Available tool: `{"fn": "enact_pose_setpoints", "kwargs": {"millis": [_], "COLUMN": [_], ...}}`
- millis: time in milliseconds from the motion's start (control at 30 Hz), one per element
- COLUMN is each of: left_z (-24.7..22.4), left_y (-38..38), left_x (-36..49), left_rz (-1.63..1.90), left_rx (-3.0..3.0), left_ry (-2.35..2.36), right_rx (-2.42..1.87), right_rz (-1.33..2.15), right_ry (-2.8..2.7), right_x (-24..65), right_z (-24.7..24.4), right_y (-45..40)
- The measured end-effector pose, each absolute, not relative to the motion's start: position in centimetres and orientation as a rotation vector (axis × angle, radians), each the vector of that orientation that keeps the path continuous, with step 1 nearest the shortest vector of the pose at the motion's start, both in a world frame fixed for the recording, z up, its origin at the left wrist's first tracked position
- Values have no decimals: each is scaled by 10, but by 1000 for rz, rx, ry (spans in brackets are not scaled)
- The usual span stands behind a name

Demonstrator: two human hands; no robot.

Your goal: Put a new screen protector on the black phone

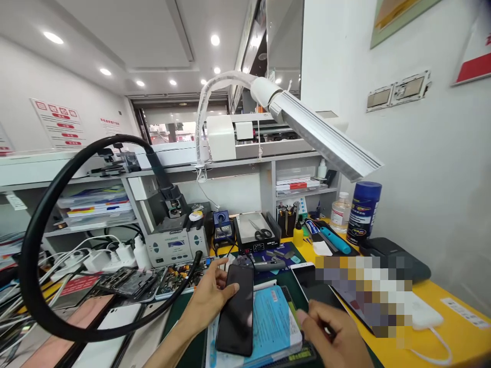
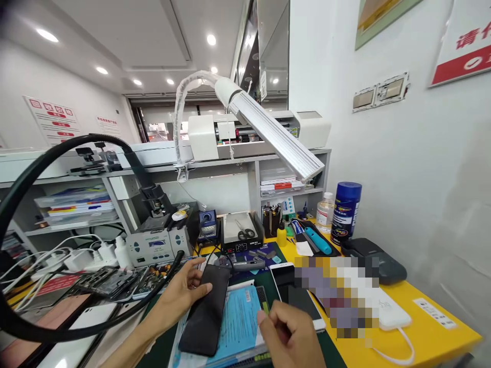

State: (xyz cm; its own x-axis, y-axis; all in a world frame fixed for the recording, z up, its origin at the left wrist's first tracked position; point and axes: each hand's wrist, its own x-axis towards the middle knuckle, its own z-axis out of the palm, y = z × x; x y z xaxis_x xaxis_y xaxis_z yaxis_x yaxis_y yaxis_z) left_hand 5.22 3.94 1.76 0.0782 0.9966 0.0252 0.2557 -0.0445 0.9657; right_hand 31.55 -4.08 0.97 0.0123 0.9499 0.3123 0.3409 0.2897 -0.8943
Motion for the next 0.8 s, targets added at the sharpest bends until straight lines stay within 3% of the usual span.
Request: {"fn": "enact_pose_setpoints", "kwargs": {"millis": [200, 367, 467, 633, 800], "left_z": [45, 78, 83, 63, 39], "left_y": [36, 36, 35, 31, 28], "left_x": [49, 45, 41, 46, 68], "left_rz": [1312, 1491, 1560, 1443, 1423], "left_rx": [1120, 1065, 1026, 947, 581], "left_ry": [1159, 1062, 1031, 960, 808], "right_rx": [-1120, -943, -838, -896, -914], "right_rz": [1063, 1624, 1751, 1554, 694], "right_ry": [-1647, -1821, -1855, -1861, -2227], "right_x": [293, 261, 251, 244, 235], "right_z": [76, 86, 81, 64, 48], "right_y": [13, 42, 47, 43, 24]}}
